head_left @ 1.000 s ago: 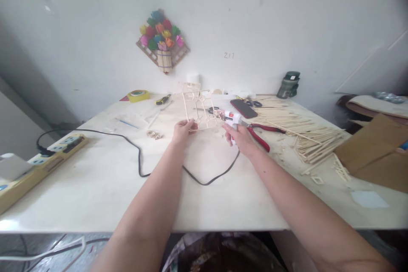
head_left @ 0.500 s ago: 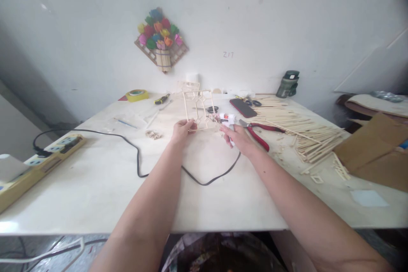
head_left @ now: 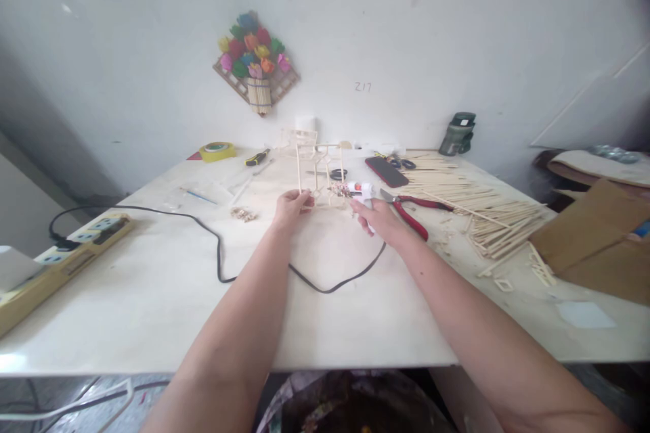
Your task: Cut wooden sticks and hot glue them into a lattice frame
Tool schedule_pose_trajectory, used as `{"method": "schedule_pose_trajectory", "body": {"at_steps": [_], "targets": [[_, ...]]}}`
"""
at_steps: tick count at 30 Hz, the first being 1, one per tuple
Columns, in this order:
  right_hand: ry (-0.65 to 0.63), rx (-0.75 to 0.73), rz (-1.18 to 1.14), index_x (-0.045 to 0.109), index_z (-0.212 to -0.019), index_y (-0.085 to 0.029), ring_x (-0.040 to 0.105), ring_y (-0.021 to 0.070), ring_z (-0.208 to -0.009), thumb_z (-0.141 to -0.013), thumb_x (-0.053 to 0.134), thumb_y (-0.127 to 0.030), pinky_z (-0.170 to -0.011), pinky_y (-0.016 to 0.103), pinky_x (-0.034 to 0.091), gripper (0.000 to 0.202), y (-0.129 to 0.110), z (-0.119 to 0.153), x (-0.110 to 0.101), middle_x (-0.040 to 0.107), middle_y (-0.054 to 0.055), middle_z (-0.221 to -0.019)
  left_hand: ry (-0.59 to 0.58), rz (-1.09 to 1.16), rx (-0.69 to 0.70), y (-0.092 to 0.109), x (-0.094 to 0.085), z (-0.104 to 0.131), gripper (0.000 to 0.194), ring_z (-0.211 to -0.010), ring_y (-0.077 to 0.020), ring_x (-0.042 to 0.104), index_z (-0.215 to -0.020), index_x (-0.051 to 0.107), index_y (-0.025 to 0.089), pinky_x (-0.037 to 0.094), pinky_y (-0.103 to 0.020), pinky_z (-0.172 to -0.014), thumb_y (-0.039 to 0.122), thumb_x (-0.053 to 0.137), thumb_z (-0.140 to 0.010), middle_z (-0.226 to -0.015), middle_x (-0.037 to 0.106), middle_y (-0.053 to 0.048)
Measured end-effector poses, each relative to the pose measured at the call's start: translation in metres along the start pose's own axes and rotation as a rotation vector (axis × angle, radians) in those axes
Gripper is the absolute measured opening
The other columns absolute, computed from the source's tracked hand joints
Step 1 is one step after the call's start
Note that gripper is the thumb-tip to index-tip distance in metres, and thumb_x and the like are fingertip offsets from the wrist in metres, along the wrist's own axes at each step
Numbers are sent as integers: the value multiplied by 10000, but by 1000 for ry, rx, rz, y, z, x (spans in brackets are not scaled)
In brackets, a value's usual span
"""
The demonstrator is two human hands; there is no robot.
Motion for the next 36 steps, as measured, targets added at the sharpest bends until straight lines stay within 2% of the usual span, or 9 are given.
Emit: {"method": "schedule_pose_trajectory", "body": {"at_steps": [12,19,32,36], "targets": [[24,19,49,469,-605,-173,419,73,-335,-725,519,-548,-316,189,343,397,9,-6,-1,463,-37,-425,17,1,-22,2,1,1,333,-590,-122,573,-696,626,123,453,-215,-512,428,687,-577,-640,617,-51],[12,24,74,458,-587,-176,405,71,-324,-744,499,-535,-326,190,341,394,9,-6,-1,455,-38,-393,22,9,-21,4,1,2,337,-581,-124,576,-696,631,124,450,-220,-517,428,693,-563,-629,623,-52],[16,34,56,464,-601,-178,412,73,-325,-697,557,-534,-322,186,342,381,9,-7,-2,460,-44,-396,33,3,-23,5,1,2,319,-580,-126,572,-681,629,125,450,-233,-520,418,691,-570,-631,620,-52],[12,28,85,457,-584,-179,409,74,-317,-727,522,-531,-330,189,346,385,9,-7,-2,454,-40,-383,29,-3,-11,6,1,3,312,-579,-131,575,-686,629,124,452,-241,-518,412,681,-579,-630,624,-52]]}}
Point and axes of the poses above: each hand's wrist, its own z-axis away from the middle knuckle, its own x-axis out of the palm, y = z × x, the point moved 4 cm from there along -z, towards the middle knuckle
